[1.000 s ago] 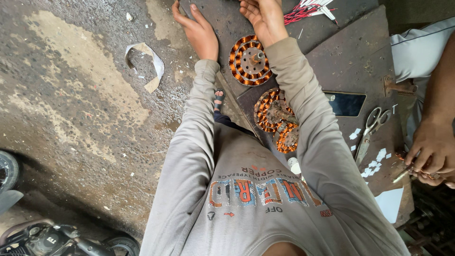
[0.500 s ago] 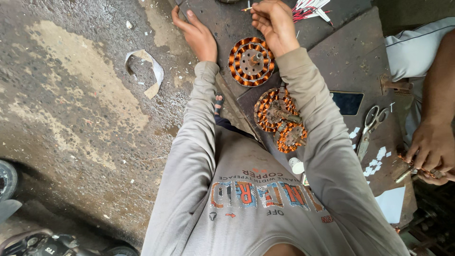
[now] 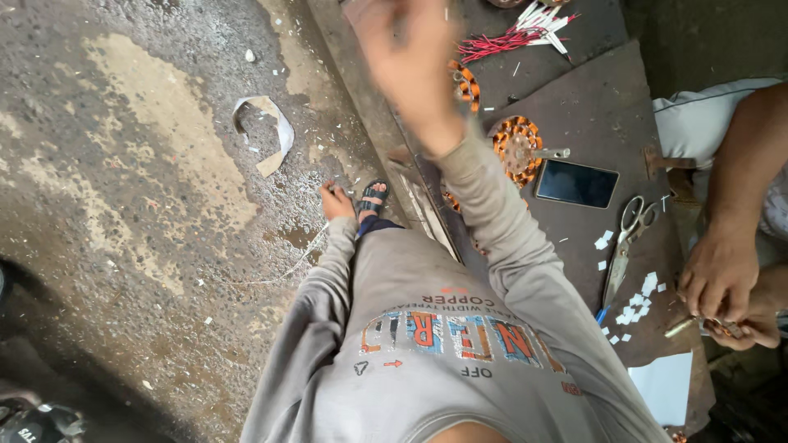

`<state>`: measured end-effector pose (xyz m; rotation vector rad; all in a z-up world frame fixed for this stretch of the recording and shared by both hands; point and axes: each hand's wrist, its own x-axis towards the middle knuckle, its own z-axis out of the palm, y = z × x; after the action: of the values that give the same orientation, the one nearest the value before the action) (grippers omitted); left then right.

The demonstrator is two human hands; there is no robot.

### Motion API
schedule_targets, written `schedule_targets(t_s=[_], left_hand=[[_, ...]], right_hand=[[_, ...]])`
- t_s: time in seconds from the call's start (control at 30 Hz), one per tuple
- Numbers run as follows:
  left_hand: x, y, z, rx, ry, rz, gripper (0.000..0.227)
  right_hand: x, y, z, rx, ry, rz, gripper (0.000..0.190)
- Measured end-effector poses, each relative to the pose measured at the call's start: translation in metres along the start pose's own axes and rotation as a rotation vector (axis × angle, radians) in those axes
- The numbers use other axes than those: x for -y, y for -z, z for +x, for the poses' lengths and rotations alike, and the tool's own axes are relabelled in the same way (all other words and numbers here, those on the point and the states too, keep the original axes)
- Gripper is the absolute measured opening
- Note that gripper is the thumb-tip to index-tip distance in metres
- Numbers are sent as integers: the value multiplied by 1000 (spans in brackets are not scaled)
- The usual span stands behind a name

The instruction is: The person is assembling electrical components, specifically working on a circular object with copper windings. They use a small tool to manipulate the windings and occasionally use a match to apply heat. The task involves precise hand movements and attention to detail.

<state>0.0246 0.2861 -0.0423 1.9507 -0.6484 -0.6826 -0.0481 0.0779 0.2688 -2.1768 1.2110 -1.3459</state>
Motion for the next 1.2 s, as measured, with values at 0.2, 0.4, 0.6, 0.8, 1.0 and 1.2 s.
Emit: schedule_targets(t_s=[0.2, 0.4, 0.6, 0.8, 1.0, 1.2], left_hand=[[2, 60, -49, 304, 116, 296, 27], [2, 47, -69, 782, -124, 618, 26], [20, -8, -140, 1366, -639, 737, 21], [13, -7, -281, 1875, -794, 526, 21], [-55, 26, -414, 1750, -665, 31, 22], [-77, -27, -481, 1340, -912, -144, 39]], right_hand=[[68, 28, -115, 625, -4, 59, 22], [84, 163, -202, 573, -121, 1, 24], [123, 284, -369, 218, -453, 1, 18], [165, 358, -555, -232, -945, 17, 14], [178, 387, -672, -603, -1188, 191, 13], [151, 388, -673, -649, -1029, 212, 21]])
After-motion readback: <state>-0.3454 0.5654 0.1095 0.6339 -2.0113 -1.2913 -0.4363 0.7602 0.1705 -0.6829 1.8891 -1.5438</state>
